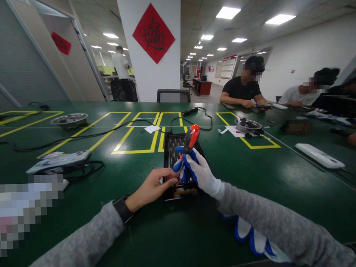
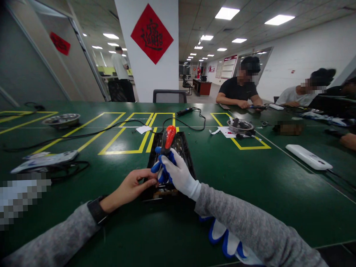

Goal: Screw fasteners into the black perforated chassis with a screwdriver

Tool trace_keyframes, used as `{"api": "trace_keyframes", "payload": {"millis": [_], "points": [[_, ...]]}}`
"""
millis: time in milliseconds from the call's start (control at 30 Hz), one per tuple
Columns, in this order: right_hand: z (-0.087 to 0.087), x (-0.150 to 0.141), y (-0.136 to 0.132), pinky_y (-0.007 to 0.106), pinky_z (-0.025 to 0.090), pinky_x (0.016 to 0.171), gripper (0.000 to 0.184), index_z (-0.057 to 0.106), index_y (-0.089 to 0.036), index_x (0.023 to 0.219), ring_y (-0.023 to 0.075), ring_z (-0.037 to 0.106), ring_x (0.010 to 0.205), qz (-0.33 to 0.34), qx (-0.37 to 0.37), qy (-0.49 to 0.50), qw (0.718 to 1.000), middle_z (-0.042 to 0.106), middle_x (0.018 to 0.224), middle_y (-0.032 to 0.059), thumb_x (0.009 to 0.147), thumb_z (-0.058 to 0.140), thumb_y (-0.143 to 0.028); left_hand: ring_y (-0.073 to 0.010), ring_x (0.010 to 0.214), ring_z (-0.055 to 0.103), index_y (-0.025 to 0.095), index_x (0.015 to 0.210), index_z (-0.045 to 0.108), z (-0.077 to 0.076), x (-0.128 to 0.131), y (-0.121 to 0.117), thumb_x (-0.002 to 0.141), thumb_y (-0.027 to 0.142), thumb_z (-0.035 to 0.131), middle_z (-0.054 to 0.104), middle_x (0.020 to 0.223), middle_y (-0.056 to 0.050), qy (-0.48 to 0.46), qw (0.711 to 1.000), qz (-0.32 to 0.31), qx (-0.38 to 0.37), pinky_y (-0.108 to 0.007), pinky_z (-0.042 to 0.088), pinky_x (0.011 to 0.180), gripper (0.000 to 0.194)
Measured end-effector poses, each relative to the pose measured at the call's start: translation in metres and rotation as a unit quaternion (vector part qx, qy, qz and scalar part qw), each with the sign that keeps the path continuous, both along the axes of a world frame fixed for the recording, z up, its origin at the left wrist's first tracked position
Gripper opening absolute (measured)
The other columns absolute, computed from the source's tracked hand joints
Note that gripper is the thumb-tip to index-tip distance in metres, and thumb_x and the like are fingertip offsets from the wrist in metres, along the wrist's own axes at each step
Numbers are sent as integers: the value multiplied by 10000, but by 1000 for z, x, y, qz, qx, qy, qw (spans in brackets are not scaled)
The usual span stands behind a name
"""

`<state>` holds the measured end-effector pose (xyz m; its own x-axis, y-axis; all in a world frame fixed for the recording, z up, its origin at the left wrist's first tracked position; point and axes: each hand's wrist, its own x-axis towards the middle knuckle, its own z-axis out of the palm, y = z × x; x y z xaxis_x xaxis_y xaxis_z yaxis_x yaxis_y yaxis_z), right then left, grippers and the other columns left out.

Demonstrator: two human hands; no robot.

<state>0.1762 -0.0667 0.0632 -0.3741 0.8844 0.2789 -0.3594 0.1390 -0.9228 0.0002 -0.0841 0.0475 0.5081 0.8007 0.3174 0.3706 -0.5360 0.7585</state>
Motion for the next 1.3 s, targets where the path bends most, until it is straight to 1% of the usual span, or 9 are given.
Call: {"api": "trace_keyframes", "payload": {"millis": [200, 367, 500, 600, 767, 867, 967, 1233, 1300], "points": [[1, 0, -1, 213, 498, 453, 444, 472, -200, 1199, 91, 563, 509, -1, 4, -6, 1000, 645, 741, 12, 826, 524, -436, -126, 644, 564, 130, 778, 635, -4, 3, -1, 770, 346, 643, 626, 719, -18, -22, 999, 38, -14, -227, 456, 622, 216], [2, -1, -1, 205, 498, 447, 452, 481, -194, 1194, 97, 582, 527, -6, -16, 0, 1000, 638, 724, 5, 819, 532, -441, -148, 715, 600, 131, 777, 667, -2, 0, -1, 820, 308, 587, 668, 782, -48, -1, 1000, 20, 7, -245, 462, 681, 199], [3, -1, -1, 216, 508, 469, 435, 490, -193, 1184, 103, 595, 543, -11, -6, 7, 1000, 639, 720, 6, 823, 530, -432, -151, 733, 602, 135, 827, 674, 2, -1, -1, 846, 307, 555, 672, 798, -50, 6, 1000, 5, 8, -248, 457, 695, 210], [3, -1, -1, 220, 512, 479, 429, 497, -184, 1167, 111, 603, 564, -20, 4, 5, 1000, 640, 729, 12, 819, 537, -431, -140, 717, 588, 135, 833, 663, 0, 1, -1, 821, 311, 592, 656, 793, -38, -4, 1000, 21, 6, -236, 449, 673, 190], [1, 0, -1, 220, 509, 474, 425, 483, -200, 1185, 92, 576, 518, -13, 14, -3, 1000, 640, 737, 7, 830, 522, -430, -121, 667, 551, 131, 791, 638, -5, 4, 0, 747, 314, 679, 618, 739, -12, -31, 998, 49, -8, -219, 437, 627, 193], [0, -1, 0, 216, 511, 490, 413, 492, -202, 1180, 88, 578, 529, -18, 18, 2, 1000, 638, 740, 2, 830, 529, -418, -116, 649, 543, 127, 794, 633, -6, 4, 0, 769, 306, 656, 615, 719, -8, -38, 998, 40, -23, -215, 436, 616, 182], [-2, -1, 1, 208, 492, 447, 420, 479, -206, 1185, 82, 557, 489, -11, 1, 1, 1000, 637, 725, 0, 833, 519, -432, -119, 654, 551, 127, 826, 636, -4, 4, -1, 797, 307, 625, 625, 727, -12, -32, 999, 33, -30, -216, 434, 618, 182], [3, -1, 0, 197, 475, 426, 429, 479, -206, 1177, 79, 542, 473, -13, -13, -34, 999, 634, 730, 3, 825, 521, -447, -147, 741, 576, 140, 871, 643, -2, 1, -3, 867, 306, 519, 637, 805, -31, 7, 1000, -9, 13, -244, 441, 692, 207], [3, -1, -1, 200, 478, 430, 420, 488, -201, 1165, 82, 542, 483, -25, -9, -40, 999, 628, 730, 3, 828, 513, -449, -163, 805, 575, 150, 904, 636, -4, 0, -2, 885, 317, 478, 636, 868, -38, 2, 1000, -1, 20, -265, 444, 748, 230]]}}
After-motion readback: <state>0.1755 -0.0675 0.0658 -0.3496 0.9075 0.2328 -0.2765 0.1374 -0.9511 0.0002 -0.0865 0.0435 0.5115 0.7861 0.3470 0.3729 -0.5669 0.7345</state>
